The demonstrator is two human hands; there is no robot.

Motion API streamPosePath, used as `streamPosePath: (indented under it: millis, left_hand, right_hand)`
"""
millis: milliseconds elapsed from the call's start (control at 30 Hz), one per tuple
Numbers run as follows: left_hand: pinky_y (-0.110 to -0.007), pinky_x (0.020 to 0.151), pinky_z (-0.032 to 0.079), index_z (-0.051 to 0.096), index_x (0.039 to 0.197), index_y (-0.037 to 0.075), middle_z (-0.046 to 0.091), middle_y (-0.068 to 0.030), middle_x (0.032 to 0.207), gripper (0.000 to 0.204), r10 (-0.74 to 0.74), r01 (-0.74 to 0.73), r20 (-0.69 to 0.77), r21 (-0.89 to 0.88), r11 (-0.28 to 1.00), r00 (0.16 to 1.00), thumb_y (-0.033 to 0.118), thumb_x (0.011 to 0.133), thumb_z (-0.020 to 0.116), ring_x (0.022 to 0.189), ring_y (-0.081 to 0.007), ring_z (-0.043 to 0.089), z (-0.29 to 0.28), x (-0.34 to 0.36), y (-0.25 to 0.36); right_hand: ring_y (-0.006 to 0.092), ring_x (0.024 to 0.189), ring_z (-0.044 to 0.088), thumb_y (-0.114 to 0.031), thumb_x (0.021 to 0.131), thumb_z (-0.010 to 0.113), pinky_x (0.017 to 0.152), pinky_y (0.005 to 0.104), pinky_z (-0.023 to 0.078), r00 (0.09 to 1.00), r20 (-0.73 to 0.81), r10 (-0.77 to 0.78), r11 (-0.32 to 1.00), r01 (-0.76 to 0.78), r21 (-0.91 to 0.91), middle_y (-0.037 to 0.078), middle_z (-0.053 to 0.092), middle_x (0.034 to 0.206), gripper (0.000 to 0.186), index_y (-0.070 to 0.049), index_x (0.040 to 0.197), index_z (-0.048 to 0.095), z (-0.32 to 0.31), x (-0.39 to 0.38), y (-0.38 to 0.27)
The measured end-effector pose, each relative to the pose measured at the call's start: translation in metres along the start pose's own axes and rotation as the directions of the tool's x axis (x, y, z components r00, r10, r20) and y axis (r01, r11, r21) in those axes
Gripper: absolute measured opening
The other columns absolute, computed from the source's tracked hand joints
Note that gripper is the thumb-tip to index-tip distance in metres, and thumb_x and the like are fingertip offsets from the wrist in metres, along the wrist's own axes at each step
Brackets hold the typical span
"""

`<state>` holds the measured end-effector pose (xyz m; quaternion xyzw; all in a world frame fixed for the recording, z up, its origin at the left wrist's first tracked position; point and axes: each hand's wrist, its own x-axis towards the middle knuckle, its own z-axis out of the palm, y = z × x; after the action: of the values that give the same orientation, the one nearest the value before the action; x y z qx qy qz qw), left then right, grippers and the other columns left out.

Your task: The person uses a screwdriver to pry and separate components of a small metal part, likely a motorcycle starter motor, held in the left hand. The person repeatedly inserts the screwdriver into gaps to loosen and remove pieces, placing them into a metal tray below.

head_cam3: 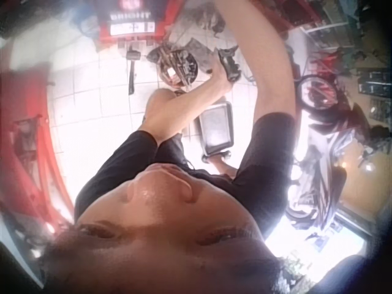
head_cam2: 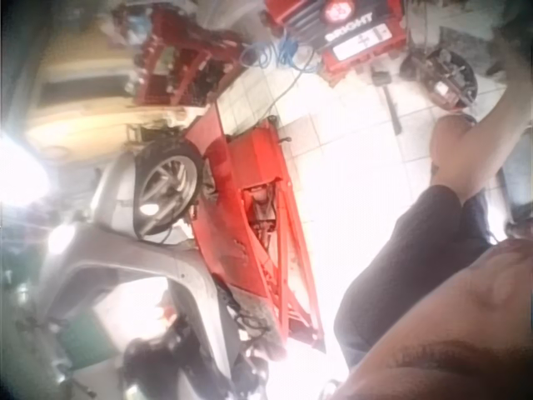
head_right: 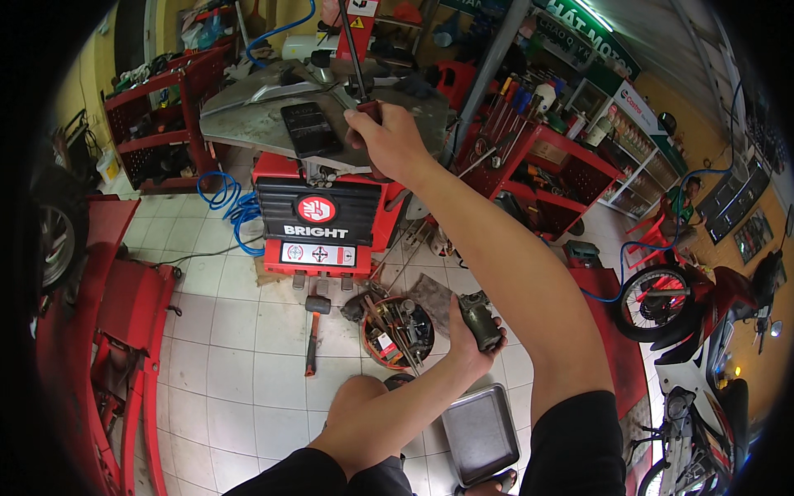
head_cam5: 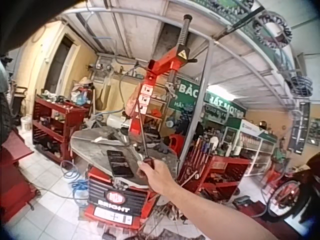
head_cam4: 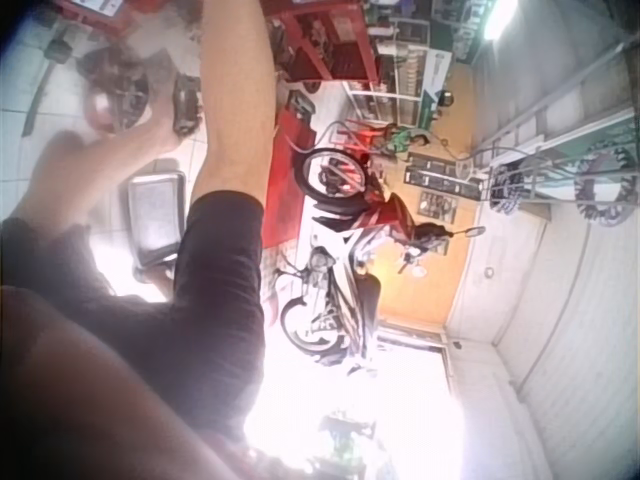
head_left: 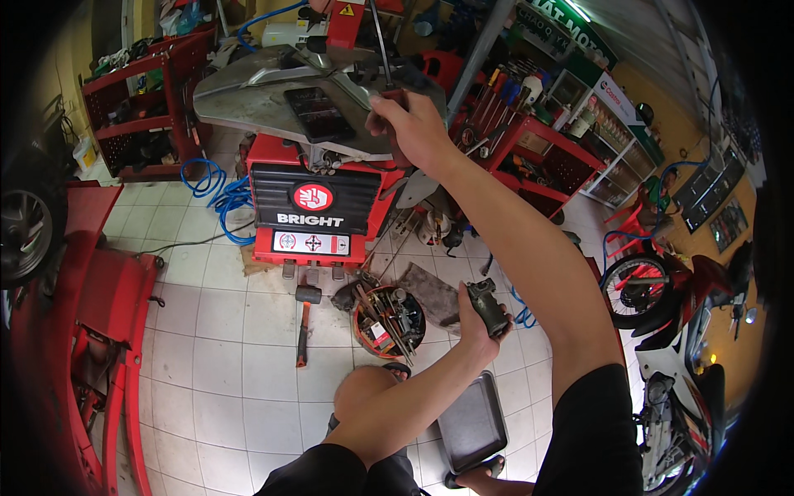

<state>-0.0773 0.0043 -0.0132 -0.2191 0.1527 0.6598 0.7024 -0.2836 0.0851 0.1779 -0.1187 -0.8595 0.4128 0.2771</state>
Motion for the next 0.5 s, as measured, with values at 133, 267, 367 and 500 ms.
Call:
streamPosePath:
  millis: [133, 267, 367, 500]
  left_hand:
    - [-0.039, 0.071, 0.051, 0.059, 0.091, 0.012, 0.063, -0.0088, 0.083, 0.073, -0.001, 0.001, 0.012, -0.006, 1.0, 1.0, 0.083, 0.088, 0.046, 0.076, -0.0253, 0.058, -0.001, 0.003, 0.0]
    - [-0.04, 0.07, 0.05, 0.059, 0.091, 0.012, 0.062, -0.0091, 0.082, 0.072, 0.008, -0.007, 0.019, -0.036, 0.999, 1.0, 0.083, 0.088, 0.046, 0.076, -0.0263, 0.058, -0.002, 0.008, 0.005]
    - [-0.04, 0.07, 0.05, 0.058, 0.091, 0.012, 0.062, -0.0094, 0.083, 0.072, -0.003, 0.001, -0.026, -0.059, 0.998, 1.0, 0.083, 0.088, 0.046, 0.076, -0.0269, 0.058, 0.002, 0.012, 0.002]
    - [-0.04, 0.07, 0.049, 0.059, 0.091, 0.013, 0.062, -0.0095, 0.083, 0.07, -0.005, 0.004, -0.007, -0.029, 1.0, 1.0, 0.082, 0.089, 0.046, 0.076, -0.0273, 0.058, 0.004, 0.014, -0.015]
  right_hand:
    - [0.012, 0.069, 0.06, -0.033, 0.097, 0.062, 0.065, 0.0301, 0.046, 1.0, -0.025, 0.004, 0.997, -0.002, 0.076, 0.005, 0.067, 0.075, 0.036, 0.001, 0.086, 0.067, -0.004, -0.011, 0.003]
    - [0.0112, 0.068, 0.061, -0.033, 0.099, 0.062, 0.062, 0.0276, 0.047, 0.995, -0.007, 0.104, 0.976, -0.101, 0.195, 0.005, 0.067, 0.078, 0.035, 0.001, 0.096, 0.066, -0.02, -0.052, -0.005]
    - [0.0098, 0.061, 0.06, -0.034, 0.1, 0.061, 0.044, 0.0237, 0.041, 0.975, -0.002, 0.22, 0.934, -0.21, 0.288, 0.006, 0.067, 0.078, 0.036, 0.001, 0.101, 0.065, -0.047, -0.108, -0.004]
    - [0.0103, 0.048, 0.056, -0.038, 0.101, 0.058, 0.037, 0.0222, 0.035, 0.954, -0.159, 0.255, 0.933, -0.199, 0.299, 0.008, 0.066, 0.074, 0.04, 0.001, 0.098, 0.063, -0.091, -0.225, 0.007]
